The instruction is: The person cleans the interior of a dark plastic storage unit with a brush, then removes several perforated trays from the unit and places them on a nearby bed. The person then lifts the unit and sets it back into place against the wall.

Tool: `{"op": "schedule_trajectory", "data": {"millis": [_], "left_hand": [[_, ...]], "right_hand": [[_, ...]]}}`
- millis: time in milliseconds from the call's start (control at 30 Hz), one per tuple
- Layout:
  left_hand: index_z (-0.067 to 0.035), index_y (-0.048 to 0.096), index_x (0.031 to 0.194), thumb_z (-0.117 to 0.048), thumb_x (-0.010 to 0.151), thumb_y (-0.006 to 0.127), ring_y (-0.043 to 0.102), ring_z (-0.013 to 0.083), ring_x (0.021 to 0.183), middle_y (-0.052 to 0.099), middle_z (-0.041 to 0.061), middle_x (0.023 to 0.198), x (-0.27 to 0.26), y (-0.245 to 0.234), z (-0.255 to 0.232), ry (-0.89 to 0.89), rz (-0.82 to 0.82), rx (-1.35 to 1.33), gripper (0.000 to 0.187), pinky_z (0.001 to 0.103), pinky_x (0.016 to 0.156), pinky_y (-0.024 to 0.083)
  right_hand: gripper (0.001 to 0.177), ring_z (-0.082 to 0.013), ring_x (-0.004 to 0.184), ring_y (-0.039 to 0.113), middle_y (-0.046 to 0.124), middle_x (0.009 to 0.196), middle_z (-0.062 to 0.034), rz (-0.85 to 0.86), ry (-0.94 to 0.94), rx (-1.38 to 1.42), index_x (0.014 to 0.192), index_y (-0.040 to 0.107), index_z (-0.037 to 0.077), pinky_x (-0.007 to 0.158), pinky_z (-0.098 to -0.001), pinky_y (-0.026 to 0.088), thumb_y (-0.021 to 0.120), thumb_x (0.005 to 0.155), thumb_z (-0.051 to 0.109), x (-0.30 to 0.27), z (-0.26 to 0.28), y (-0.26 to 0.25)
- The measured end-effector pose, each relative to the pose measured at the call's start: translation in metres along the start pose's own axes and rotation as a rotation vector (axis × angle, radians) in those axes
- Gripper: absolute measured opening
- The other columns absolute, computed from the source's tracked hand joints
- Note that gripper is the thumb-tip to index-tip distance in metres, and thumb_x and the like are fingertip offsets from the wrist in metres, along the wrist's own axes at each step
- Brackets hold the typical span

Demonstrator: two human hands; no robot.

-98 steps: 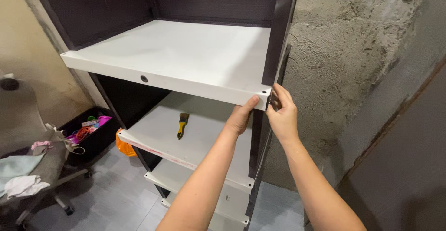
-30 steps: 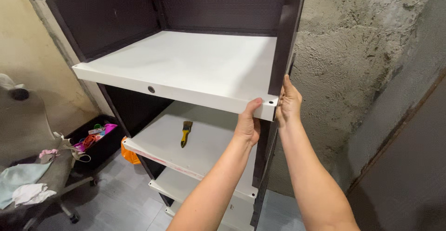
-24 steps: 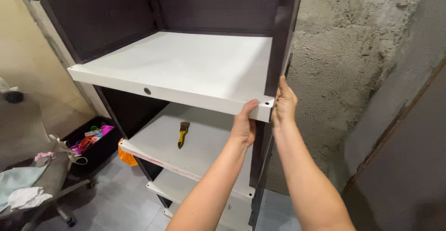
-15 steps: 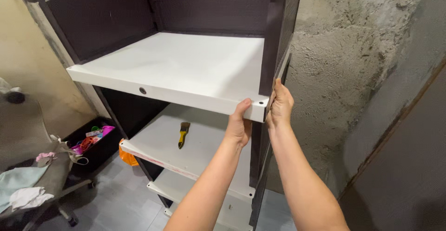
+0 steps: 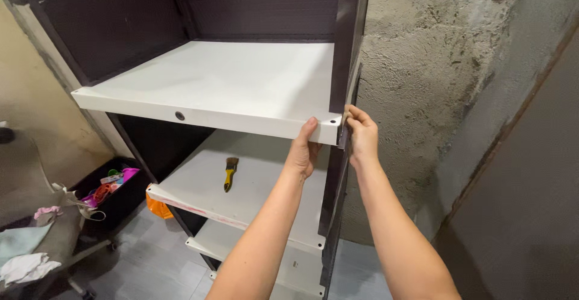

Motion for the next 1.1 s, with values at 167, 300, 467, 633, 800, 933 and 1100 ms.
{"op": "schedule_trajectory", "data": {"millis": [167,300,467,633,800,933,1100], "left_hand": [[-0.006,0.057,0.13,-0.052,0.075,0.08,0.06,0.0236,0.12,0.064,0.009,0.122,-0.006,0.006,-0.002,0.014,-0.015,-0.016,0.076,0.041,0.107,0.043],[-0.008,0.055,0.132,-0.051,0.074,0.082,0.059,0.0239,0.119,0.063,0.009,0.122,-0.005,0.004,-0.003,0.022,-0.002,-0.039,0.077,0.041,0.106,0.044],[-0.001,0.056,0.136,-0.047,0.081,0.081,0.061,0.0235,0.122,0.066,0.013,0.126,0.0,-0.006,0.005,0.019,-0.002,-0.014,0.076,0.038,0.11,0.043],[-0.007,0.055,0.136,-0.019,0.082,0.077,0.058,0.0206,0.123,0.063,0.004,0.128,-0.001,-0.023,0.005,0.02,0.224,-0.015,0.059,0.04,0.112,0.041],[-0.005,0.057,0.135,-0.005,0.084,0.072,0.058,0.0222,0.123,0.063,0.005,0.128,0.007,-0.05,0.004,-0.071,0.422,0.089,0.053,0.041,0.114,0.045],[-0.004,0.06,0.134,-0.018,0.09,0.07,0.06,0.0225,0.123,0.066,0.007,0.129,0.029,-0.056,0.014,-0.038,0.198,0.177,0.047,0.041,0.107,0.047],[-0.006,0.06,0.134,-0.027,0.092,0.07,0.058,0.0192,0.125,0.066,0.005,0.131,0.045,-0.037,0.04,-0.024,0.041,0.147,0.048,0.037,0.107,0.044]], "right_hand": [[0.027,-0.0178,0.096,0.07,0.075,0.107,-0.0101,0.04,0.126,-0.034,0.119,0.069,-0.004,0.084,-0.0305,0.058,0.06,0.094,-0.001,-0.025,0.013,-0.001],[0.03,-0.0206,0.104,0.067,0.068,0.118,-0.0085,0.053,0.156,-0.091,0.118,0.07,0.0,0.088,-0.033,0.056,0.066,0.088,-0.002,-0.023,0.008,0.002],[0.022,-0.0209,0.119,0.06,0.058,0.132,-0.0075,0.101,0.02,-0.258,0.103,0.073,0.0,0.102,-0.0326,0.049,0.069,0.082,0.0,-0.002,-0.021,0.003],[0.017,-0.0144,0.094,0.063,0.064,0.112,-0.0036,0.061,0.031,-0.202,0.098,0.073,0.004,0.084,-0.0291,0.051,0.067,0.082,0.0,0.013,-0.041,-0.005],[0.011,-0.0087,0.06,0.061,0.071,0.076,0.0007,0.105,0.166,-0.071,0.096,0.072,0.006,0.057,-0.026,0.05,0.067,0.087,0.002,0.011,-0.04,-0.008],[0.01,-0.011,0.062,0.064,0.071,0.078,-0.002,0.082,0.21,-0.03,0.096,0.071,0.005,0.057,-0.0279,0.053,0.067,0.087,0.003,0.008,-0.035,-0.001],[0.014,-0.0121,0.077,0.068,0.072,0.09,-0.0037,-0.097,0.094,0.114,0.105,0.072,0.002,0.07,-0.0271,0.055,0.064,0.095,0.008,-0.008,-0.023,0.005]]}}
Point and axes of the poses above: each hand's wrist, its own x-axis towards the middle knuckle, its own y-axis out of the palm, z = x × y, the point moved 3 cm from there along x, towards the middle knuckle
